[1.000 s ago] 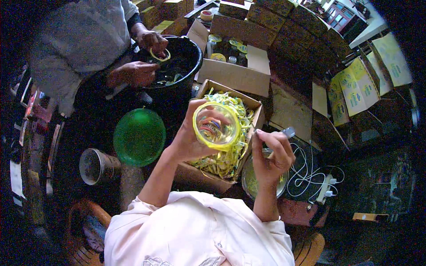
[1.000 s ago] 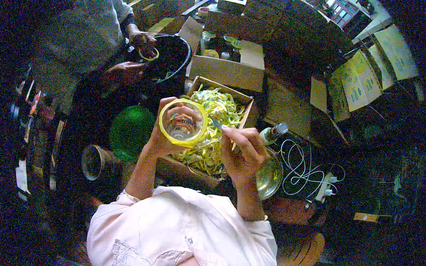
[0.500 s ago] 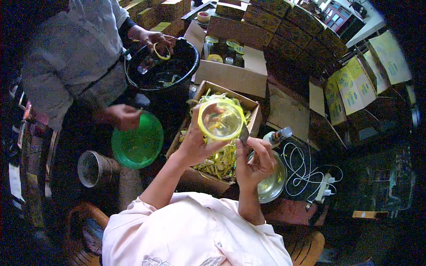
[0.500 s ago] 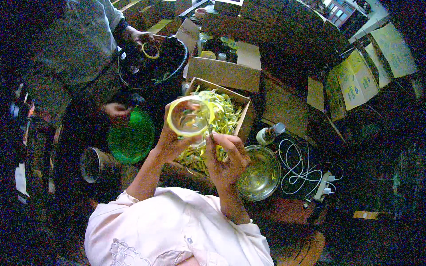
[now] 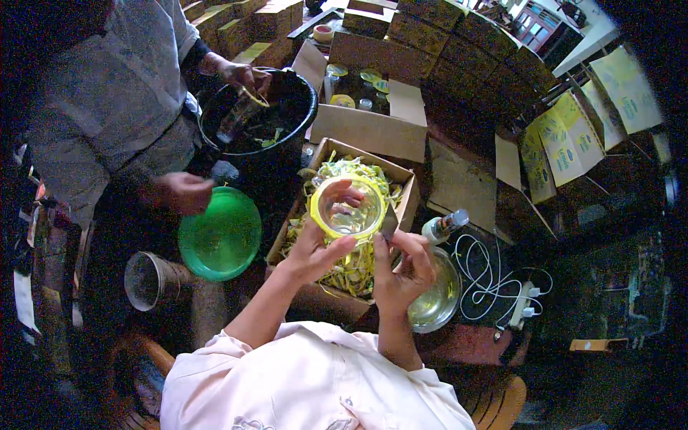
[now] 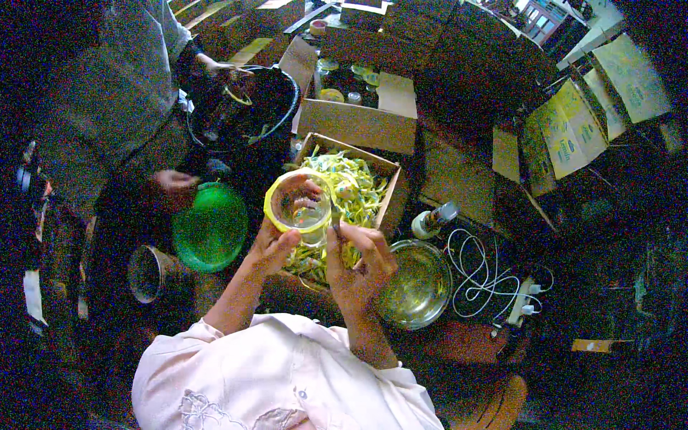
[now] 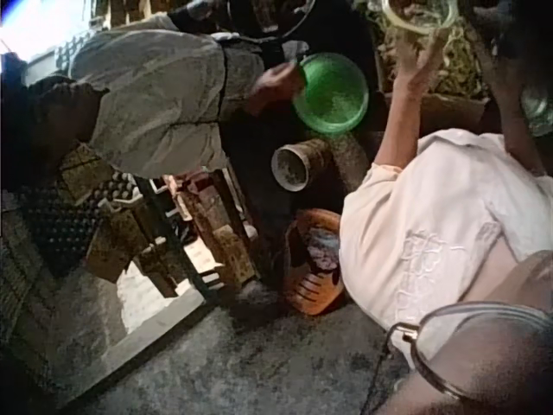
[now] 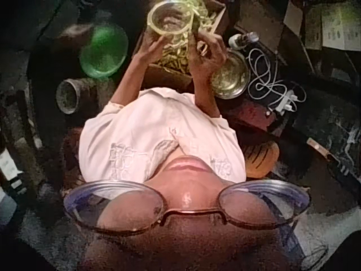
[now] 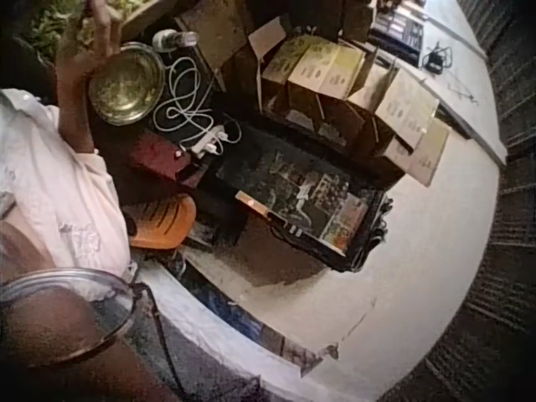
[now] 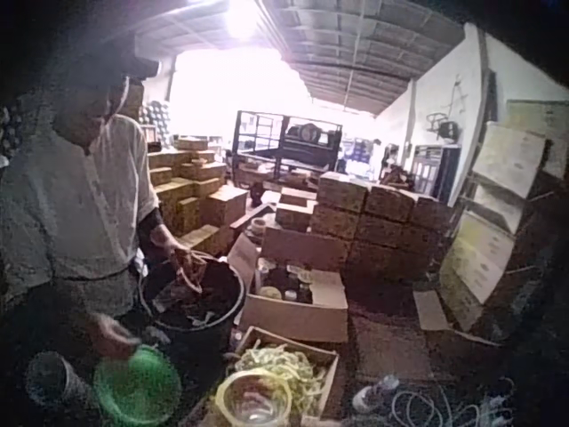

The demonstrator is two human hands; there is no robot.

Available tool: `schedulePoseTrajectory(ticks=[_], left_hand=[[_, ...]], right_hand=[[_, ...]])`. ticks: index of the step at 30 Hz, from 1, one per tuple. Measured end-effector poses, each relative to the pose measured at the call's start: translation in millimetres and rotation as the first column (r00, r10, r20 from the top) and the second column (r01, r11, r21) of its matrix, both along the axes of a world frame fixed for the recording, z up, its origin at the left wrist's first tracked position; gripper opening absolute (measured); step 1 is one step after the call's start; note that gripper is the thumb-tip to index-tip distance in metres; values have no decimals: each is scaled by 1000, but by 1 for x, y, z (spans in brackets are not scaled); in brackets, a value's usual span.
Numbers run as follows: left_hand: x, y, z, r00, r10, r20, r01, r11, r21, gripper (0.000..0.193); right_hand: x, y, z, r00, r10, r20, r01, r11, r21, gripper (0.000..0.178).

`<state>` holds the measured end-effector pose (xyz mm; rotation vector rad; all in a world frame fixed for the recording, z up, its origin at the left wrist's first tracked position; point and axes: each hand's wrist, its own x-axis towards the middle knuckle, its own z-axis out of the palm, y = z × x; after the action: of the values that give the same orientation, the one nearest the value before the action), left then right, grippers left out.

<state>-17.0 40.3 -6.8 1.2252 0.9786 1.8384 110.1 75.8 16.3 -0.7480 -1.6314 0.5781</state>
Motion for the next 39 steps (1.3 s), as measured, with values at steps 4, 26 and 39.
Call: schedulePoseTrajectory(ticks=[4,26,39], left_hand=[[7,-1,-3,998,43,45,-41,999,-29,68],[31,1,6,888,371,-271,-360,928,92,66],[34,2,-2,894,352,-277,-355,934,40,69]], right_hand=[[-2,-6,-4,1000,-28,-14,29,997,67,19],[3,-8,-8,990,-142,13,138,979,153,20],[2,4,-15,992,-121,24,116,981,157,28]])
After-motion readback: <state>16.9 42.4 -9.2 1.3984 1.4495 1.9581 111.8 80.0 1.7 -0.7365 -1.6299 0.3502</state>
